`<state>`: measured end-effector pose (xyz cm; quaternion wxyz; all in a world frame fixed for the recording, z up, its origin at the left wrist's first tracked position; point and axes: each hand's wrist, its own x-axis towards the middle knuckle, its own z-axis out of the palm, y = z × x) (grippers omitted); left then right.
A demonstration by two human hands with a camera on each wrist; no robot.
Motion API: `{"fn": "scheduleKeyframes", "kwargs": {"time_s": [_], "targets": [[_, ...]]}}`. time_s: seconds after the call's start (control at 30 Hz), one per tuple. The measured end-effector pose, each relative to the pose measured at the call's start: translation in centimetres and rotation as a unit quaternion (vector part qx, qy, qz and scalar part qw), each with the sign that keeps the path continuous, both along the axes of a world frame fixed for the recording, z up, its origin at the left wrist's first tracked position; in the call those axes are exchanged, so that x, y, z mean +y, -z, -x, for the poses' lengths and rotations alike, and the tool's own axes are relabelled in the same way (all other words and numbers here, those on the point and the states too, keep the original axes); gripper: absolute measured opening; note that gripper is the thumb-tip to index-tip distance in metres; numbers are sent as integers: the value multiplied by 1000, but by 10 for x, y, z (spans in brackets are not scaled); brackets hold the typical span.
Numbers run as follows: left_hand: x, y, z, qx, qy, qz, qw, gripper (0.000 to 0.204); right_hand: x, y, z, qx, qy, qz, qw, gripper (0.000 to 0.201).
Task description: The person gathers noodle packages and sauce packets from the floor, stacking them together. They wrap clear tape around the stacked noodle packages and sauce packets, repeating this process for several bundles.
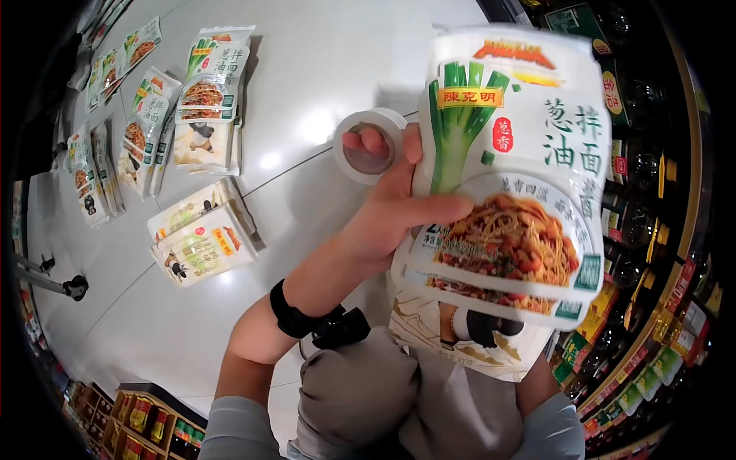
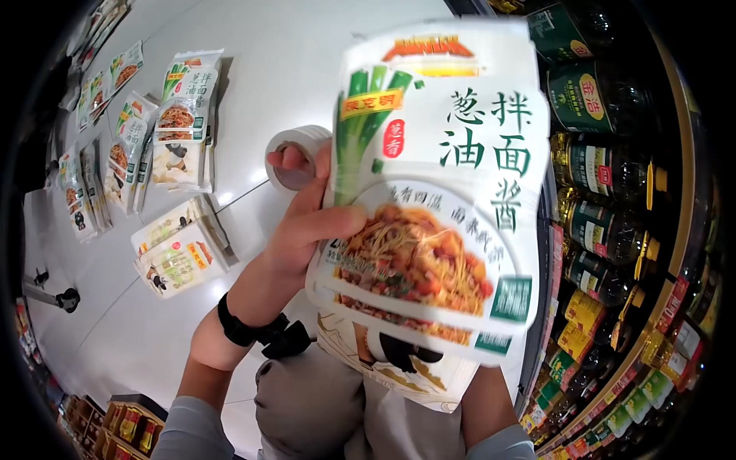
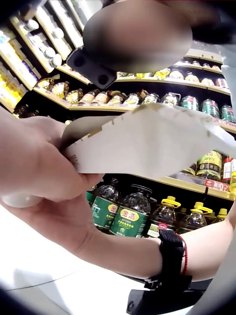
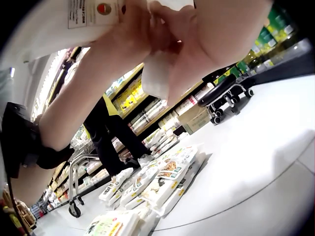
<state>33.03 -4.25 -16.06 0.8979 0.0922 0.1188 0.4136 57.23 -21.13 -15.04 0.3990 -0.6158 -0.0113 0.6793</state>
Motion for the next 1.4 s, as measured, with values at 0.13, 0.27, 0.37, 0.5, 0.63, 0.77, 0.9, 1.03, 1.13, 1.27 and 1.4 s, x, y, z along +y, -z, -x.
{"fn": "scheduleKeyframes", "kwargs": {"time_s": [0.13,0.27,0.37,0.5,0.63,0.77,0.9,1.03,1.13,1.27,1.4], "targets": [[-5,-1,-8,-9,17,107,994,54,-11,-8,1,2,17,3,1000,42],[-10,13,-9,-58,56,75,994,59,-8,-4,3,9,23,-13,1000,42],[-25,36,-1,-75,92,116,986,63,-17,18,-10,19,24,-41,999,43],[-43,67,67,185,177,-176,950,61,132,60,92,348,-51,-313,882,40],[-48,63,137,415,119,-168,886,65,140,128,81,103,-77,-193,973,33],[-44,98,103,526,34,-84,845,60,149,124,105,-62,-212,-85,972,21],[-67,181,100,636,57,-102,763,59,140,153,119,-128,-256,-99,953,28],[-85,209,84,602,-24,-68,795,55,132,173,124,-152,-302,-76,938,29],[-91,214,71,686,-112,-107,711,47,133,181,124,-170,-323,-90,927,29],[-93,189,55,756,-125,-126,630,35,138,185,122,-172,-320,-76,928,30],[-83,179,27,716,-118,-209,656,23,138,188,121,-189,-320,-69,926,30]]}}
